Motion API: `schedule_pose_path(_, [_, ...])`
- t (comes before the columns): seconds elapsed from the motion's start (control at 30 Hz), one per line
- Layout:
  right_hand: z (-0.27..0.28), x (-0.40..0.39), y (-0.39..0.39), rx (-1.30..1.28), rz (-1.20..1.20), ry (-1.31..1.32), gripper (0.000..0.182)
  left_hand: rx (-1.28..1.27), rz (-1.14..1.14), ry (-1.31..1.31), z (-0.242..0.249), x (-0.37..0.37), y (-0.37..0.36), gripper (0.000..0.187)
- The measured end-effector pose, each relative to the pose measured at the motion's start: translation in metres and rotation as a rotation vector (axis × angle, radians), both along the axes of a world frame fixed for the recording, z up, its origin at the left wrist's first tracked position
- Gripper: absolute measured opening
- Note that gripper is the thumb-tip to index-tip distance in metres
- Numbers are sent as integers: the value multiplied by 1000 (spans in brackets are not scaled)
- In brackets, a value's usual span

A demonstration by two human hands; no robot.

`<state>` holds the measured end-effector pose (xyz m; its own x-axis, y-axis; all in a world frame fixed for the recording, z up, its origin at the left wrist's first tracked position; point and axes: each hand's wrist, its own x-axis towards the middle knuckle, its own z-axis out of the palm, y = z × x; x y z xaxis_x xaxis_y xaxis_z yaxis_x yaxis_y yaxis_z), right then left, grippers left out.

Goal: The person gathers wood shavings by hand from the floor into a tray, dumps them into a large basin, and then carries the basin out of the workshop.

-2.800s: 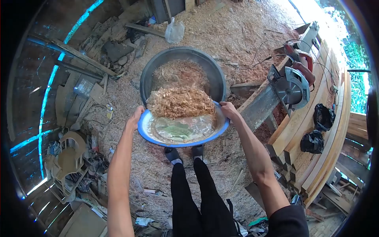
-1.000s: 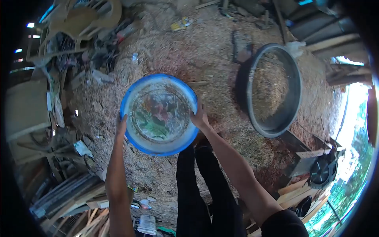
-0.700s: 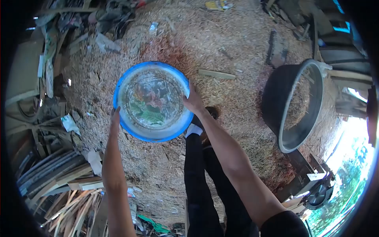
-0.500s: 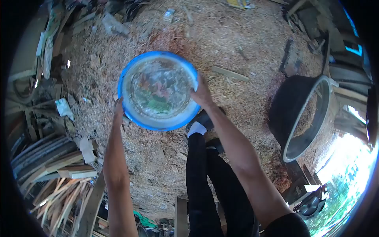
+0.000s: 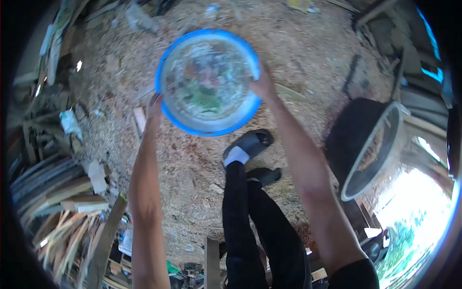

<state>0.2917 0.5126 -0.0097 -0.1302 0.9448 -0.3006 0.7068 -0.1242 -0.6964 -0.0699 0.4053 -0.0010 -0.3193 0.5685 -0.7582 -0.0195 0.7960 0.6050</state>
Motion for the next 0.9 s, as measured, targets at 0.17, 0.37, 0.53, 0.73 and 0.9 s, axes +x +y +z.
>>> schedule_pose_path(0.17, [53,7,-46,-27,-267,160,64,123,-461,529,-31,38,-37,50])
schedule_pose_path(0.37, [175,95,-155,-143,-700,203,40,212,-990,168,-71,104,-95,30])
schedule_pose_path(0.53, [254,260,-211,204,-1061,-168,29,27,-1182,185,52,258,-1,38])
schedule_pose_path(0.73, [239,453,-293,-9,-1507,-629,41,43,-1119,-271,79,454,119,60])
schedule_pose_path(0.9, [189,489,-363,-580,-1995,-394,76,231,-1234,-224,145,631,168,64])
